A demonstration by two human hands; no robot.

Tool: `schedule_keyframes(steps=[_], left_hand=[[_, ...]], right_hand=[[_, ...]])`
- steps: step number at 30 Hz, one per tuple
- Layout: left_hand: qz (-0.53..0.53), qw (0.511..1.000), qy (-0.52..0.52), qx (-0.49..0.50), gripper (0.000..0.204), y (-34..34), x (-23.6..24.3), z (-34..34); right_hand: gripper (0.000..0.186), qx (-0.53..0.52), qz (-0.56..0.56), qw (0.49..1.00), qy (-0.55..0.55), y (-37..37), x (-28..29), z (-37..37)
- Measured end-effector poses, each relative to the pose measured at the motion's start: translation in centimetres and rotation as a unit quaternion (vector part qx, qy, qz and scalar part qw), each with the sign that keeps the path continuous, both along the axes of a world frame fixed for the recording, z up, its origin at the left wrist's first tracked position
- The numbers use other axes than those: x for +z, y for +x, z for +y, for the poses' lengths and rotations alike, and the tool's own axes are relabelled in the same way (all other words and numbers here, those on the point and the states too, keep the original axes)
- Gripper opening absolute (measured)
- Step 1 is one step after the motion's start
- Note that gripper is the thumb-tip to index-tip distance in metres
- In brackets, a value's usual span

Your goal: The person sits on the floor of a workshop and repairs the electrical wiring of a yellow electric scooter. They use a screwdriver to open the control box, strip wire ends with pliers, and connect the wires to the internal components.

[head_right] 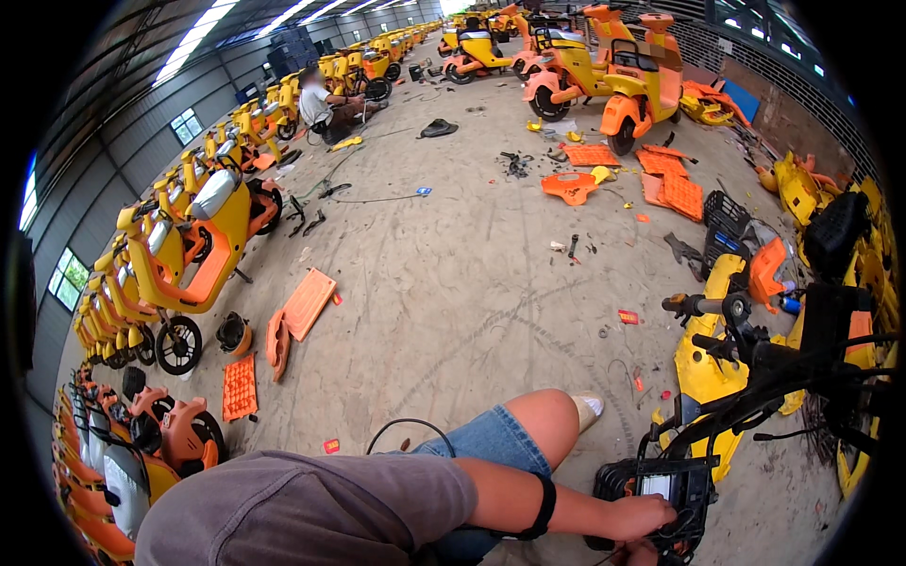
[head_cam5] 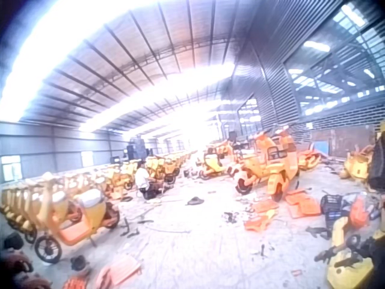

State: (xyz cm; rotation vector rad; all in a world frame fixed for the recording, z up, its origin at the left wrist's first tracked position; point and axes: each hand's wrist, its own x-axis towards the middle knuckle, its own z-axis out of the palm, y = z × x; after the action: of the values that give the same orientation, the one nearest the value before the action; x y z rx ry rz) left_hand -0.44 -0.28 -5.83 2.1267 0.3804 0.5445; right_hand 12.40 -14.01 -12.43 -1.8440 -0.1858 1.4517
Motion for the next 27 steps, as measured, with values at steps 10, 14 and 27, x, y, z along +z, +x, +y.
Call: schedule_keyframes(steps=[10,14,27], left_hand=[[0.108,0.989,0.105,-0.011,0.014,1.4,-3.5,-0.7],[0.125,0.987,0.104,-0.01,0.014,0.1,-3.7,0.0],[0.097,0.986,0.125,-0.061,0.025,0.8,-3.1,-0.2]], right_hand=[[0.027,-0.102,0.002,0.994,0.026,0.9,-1.2,-1.9],[0.03,-0.139,0.037,0.988,0.06,-0.7,0.2,-0.8],[0.027,-0.306,0.129,0.939,0.086,1.9,-3.2,0.1]])
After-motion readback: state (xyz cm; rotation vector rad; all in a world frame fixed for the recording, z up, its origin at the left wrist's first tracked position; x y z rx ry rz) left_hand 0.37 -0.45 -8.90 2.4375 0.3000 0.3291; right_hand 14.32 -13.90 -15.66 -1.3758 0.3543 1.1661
